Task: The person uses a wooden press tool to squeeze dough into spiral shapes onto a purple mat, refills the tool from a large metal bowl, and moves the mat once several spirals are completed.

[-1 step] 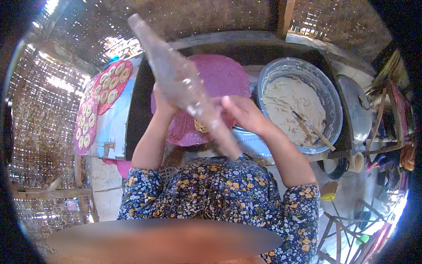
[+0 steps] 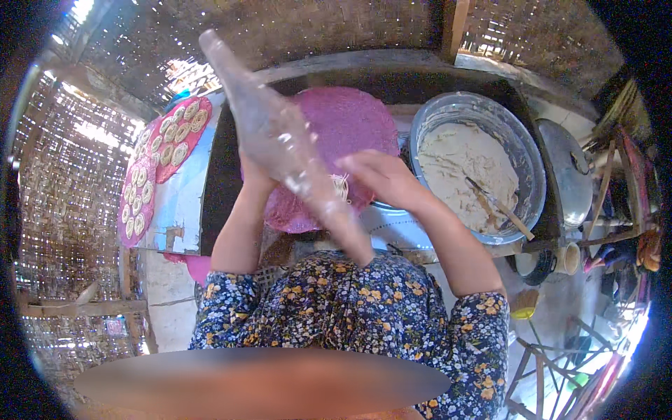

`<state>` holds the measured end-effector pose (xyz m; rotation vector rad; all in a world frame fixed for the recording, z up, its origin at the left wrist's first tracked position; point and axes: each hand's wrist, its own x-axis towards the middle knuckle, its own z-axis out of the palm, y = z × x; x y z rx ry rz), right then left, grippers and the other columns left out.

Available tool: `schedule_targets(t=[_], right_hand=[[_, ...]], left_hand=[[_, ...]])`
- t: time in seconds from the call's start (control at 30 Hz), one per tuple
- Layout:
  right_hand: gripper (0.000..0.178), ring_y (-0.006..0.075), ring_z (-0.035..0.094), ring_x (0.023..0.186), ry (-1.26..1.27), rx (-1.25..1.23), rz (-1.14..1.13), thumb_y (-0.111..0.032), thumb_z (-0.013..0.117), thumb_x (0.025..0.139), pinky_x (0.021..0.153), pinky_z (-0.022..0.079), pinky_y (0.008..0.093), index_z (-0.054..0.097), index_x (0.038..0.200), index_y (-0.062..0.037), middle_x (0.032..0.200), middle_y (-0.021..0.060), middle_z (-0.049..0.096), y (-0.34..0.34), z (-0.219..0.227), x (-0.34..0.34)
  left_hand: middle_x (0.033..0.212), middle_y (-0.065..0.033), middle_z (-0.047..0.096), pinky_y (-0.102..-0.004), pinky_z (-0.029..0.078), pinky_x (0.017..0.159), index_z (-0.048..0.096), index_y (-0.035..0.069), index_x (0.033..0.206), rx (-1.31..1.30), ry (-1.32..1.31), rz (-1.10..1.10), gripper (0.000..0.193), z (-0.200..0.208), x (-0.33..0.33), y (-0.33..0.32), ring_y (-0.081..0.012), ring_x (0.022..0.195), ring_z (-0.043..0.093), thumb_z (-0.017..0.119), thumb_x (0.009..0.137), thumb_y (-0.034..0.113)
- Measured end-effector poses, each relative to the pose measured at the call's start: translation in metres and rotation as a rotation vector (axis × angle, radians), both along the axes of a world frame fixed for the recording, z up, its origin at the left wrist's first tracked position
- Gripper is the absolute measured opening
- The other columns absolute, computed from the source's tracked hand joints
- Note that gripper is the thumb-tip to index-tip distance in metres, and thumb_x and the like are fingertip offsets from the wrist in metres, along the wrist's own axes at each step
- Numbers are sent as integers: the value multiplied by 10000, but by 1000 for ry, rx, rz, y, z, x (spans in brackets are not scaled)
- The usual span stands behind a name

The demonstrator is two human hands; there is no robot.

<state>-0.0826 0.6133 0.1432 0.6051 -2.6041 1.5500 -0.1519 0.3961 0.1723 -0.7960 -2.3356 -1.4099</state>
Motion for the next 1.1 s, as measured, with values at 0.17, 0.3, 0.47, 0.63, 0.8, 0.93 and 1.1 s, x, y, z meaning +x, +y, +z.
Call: schedule_targets(t=[0.17,0.3,0.47,0.63,0.8,0.93,1.1], right_hand=[[211,303,495,932,26,476,-86,-128,481,775,844,395,384,657,892,-130,877,118,541,-1,-58,-15],[245,302,498,917,30,569,-119,-75,463,742,833,398,392,653,889,-123,871,118,539,-6,-63,-24],[221,300,508,908,98,479,-47,-101,471,747,837,408,390,658,860,-135,900,126,547,-16,-67,-32],[208,284,514,887,186,224,-32,-80,513,717,812,407,372,646,870,-129,859,117,542,-8,-30,-32],[208,262,535,909,217,203,-219,-133,584,727,820,418,337,617,920,-63,930,112,556,37,10,-10],[351,226,533,911,463,97,-141,-232,623,780,803,425,322,545,1025,7,981,129,551,18,78,-7],[398,313,540,828,1084,454,-454,-188,664,737,712,442,384,500,1018,42,940,158,553,-7,170,4]], left_hand=[[995,-84,576,-348,476,748,572,51,1024,621,-424,-160,311,-27,27,-50,-214,915,564,648,770,215],[943,-71,564,-316,458,732,568,50,978,-73,115,234,323,-7,56,-76,-193,863,537,721,704,126],[839,-108,570,-347,481,657,514,-49,1043,244,-95,298,374,-44,58,-124,-221,731,561,610,777,196],[824,-162,572,-392,507,649,466,-101,1096,795,-425,-118,455,-38,58,-135,-266,699,583,520,853,280],[1013,-141,576,-372,498,790,512,12,1096,747,-442,-169,381,-5,75,-92,-233,915,580,635,773,174],[699,-95,604,-382,467,638,606,67,814,-331,365,223,296,30,49,-25,-259,669,602,690,651,299],[639,-121,599,-396,464,583,595,64,714,-392,647,4,210,60,19,79,-282,603,598,639,586,224]])
